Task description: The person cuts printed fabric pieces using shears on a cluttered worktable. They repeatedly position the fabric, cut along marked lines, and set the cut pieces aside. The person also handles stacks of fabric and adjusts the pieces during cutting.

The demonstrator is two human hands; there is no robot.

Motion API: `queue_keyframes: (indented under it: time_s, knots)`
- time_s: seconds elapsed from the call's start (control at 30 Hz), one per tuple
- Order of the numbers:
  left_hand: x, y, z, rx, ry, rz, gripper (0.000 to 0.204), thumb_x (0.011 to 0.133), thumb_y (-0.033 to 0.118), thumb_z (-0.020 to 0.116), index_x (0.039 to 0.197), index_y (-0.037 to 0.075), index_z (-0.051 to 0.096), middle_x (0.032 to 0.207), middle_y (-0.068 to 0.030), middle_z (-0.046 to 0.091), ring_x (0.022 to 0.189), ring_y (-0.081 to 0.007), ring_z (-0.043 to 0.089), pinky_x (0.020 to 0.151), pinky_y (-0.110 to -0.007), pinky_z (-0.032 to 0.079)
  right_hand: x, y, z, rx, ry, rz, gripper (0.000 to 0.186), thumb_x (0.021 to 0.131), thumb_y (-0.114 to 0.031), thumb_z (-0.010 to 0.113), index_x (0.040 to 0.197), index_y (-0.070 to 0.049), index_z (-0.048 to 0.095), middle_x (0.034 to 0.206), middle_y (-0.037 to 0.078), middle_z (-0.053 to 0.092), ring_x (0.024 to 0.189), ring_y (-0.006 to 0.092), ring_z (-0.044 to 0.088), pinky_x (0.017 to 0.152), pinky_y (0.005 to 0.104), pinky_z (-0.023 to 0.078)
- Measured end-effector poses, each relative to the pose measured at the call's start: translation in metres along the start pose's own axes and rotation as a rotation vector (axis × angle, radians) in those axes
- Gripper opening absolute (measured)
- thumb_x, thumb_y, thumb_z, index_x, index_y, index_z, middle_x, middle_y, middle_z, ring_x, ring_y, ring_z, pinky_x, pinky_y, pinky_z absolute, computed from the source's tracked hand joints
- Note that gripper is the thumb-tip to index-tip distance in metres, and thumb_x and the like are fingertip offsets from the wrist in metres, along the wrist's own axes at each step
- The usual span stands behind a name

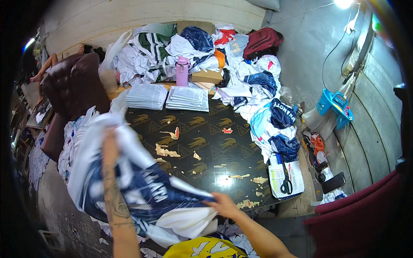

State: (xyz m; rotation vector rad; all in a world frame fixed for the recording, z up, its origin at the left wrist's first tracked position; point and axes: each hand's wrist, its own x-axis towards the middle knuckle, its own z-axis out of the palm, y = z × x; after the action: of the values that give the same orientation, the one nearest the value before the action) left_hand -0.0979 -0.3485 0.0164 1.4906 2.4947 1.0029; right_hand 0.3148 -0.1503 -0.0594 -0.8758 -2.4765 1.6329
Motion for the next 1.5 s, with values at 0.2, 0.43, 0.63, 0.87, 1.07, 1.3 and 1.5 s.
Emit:
queue_keyframes:
  time_s: [0.2, 0.43, 0.63, 0.87, 1.07, 1.3, 1.5]
  knots:
    - [-0.072, -0.072, 0.125, 0.474, 0.147, -0.454, 0.07, 0.111, 0.052, 0.05, 0.171, 0.021, 0.034, 0.172, -0.0138, 0.039, 0.163, -0.0394, 0.025, 0.132, -0.063, 0.012, -0.103, 0.127, -0.067, -0.194, 0.504, 0.333, 0.045, 0.095, -0.027, 0.084, 0.125, 0.005, 0.071, 0.1, 0.015, 0.076, 0.092, 0.0226, 0.071, 0.088, 0.0388, 0.057]
    - [-0.148, -0.089, 0.173, 0.653, 0.046, -0.689, 0.068, 0.108, 0.055, 0.054, 0.166, 0.018, 0.045, 0.174, -0.0152, 0.034, 0.161, -0.0424, 0.027, 0.131, -0.063, 0.017, -0.086, 0.126, -0.068, -0.483, 0.756, 0.063, 0.062, 0.092, -0.018, 0.076, 0.148, -0.001, 0.056, 0.153, 0.024, 0.054, 0.145, 0.0451, 0.047, 0.124, 0.0542, 0.033]
    - [-0.055, -0.156, 0.165, 0.639, 0.023, -0.396, 0.077, 0.103, 0.057, 0.062, 0.154, 0.001, 0.054, 0.169, -0.0236, 0.038, 0.158, -0.0459, 0.032, 0.129, -0.061, 0.022, 0.074, 0.14, -0.064, -0.804, 0.356, 0.177, 0.073, 0.105, -0.051, 0.061, 0.169, -0.023, 0.04, 0.177, 0.017, 0.029, 0.163, 0.0507, 0.018, 0.128, 0.0709, 0.016]
    - [0.102, -0.209, 0.176, 0.473, 0.16, -0.198, 0.067, 0.104, 0.057, 0.062, 0.154, 0.012, 0.057, 0.162, -0.0186, 0.048, 0.152, -0.042, 0.041, 0.122, -0.062, 0.033, 0.233, 0.137, -0.156, -0.987, 0.435, 0.065, 0.073, 0.106, -0.057, 0.057, 0.171, -0.028, 0.036, 0.18, 0.012, 0.023, 0.165, 0.0485, 0.013, 0.127, 0.0738, 0.013]
    - [0.132, -0.25, 0.187, 0.767, 0.023, -0.302, 0.075, 0.107, 0.062, 0.053, 0.171, 0.029, 0.035, 0.178, -0.015, 0.029, 0.163, -0.0439, 0.025, 0.13, -0.066, 0.018, 0.265, 0.152, -0.131, -1.007, 0.431, 0.256, 0.084, 0.102, -0.067, 0.058, 0.173, -0.031, 0.031, 0.182, 0.01, 0.02, 0.165, 0.0481, 0.012, 0.127, 0.0749, 0.008]
    - [0.261, -0.26, 0.16, 0.852, -0.106, -0.21, 0.07, 0.109, 0.064, 0.045, 0.167, 0.024, 0.044, 0.173, -0.0134, 0.04, 0.159, -0.039, 0.035, 0.128, -0.064, 0.026, 0.367, 0.104, -0.236, -0.864, 0.466, -0.018, 0.079, 0.101, -0.066, 0.061, 0.169, -0.032, 0.038, 0.178, 0.013, 0.03, 0.16, 0.0518, 0.027, 0.124, 0.0724, 0.024]
    - [-0.034, -0.221, 0.087, 0.763, 0.287, -0.18, 0.061, 0.108, 0.035, 0.066, 0.153, -0.005, 0.053, 0.157, -0.0281, 0.054, 0.147, -0.0456, 0.048, 0.124, -0.051, 0.035, 0.055, 0.082, -0.123, -0.365, 0.829, 0.05, 0.024, 0.103, -0.016, 0.073, 0.088, 0.001, 0.067, 0.072, 0.009, 0.062, 0.068, 0.0192, 0.059, 0.065, 0.0352, 0.046]
